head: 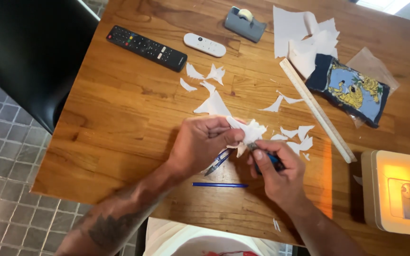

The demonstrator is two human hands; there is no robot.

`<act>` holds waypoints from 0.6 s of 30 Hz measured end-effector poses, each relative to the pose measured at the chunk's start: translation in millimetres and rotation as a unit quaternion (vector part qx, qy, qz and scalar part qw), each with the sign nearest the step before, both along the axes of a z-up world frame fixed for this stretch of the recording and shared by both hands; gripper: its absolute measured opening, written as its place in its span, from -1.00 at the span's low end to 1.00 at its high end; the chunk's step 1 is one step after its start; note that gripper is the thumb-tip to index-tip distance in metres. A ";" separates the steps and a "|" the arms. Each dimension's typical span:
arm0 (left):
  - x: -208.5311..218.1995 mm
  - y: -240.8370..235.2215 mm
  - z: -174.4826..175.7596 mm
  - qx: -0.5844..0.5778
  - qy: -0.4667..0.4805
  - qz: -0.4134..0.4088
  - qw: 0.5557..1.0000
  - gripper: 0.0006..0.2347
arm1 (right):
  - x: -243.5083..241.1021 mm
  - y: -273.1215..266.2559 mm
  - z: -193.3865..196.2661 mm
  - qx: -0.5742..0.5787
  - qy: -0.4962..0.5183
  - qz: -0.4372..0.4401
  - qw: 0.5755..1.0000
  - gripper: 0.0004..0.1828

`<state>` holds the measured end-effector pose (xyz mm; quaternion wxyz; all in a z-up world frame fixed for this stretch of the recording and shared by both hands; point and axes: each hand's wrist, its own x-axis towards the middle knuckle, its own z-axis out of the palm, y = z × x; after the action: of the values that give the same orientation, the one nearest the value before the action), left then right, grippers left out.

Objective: Cutting small shapes out of white fabric using scissors and marking them with a marker on a wooden table

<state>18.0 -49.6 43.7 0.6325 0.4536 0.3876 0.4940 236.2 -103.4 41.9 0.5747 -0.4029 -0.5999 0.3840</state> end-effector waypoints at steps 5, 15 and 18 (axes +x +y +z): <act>1.2 0.0 14.6 0.025 0.020 -0.017 0.999 -0.82 | -2.8 -13.2 -15.4 -0.039 0.126 0.013 0.991 -0.83; 15.6 -21.3 41.1 0.041 -0.050 0.007 0.998 -0.82 | 19.5 -25.1 -4.7 -0.024 0.039 -0.005 0.999 -0.84; 11.7 -21.8 42.0 0.019 -0.039 -0.018 0.999 -0.81 | 29.9 -21.6 -2.2 -0.002 0.007 0.007 1.000 -0.83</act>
<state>29.7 -71.3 85.7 0.6475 0.4529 0.3444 0.5070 266.1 -125.0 39.7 0.5753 -0.3974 -0.5978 0.3922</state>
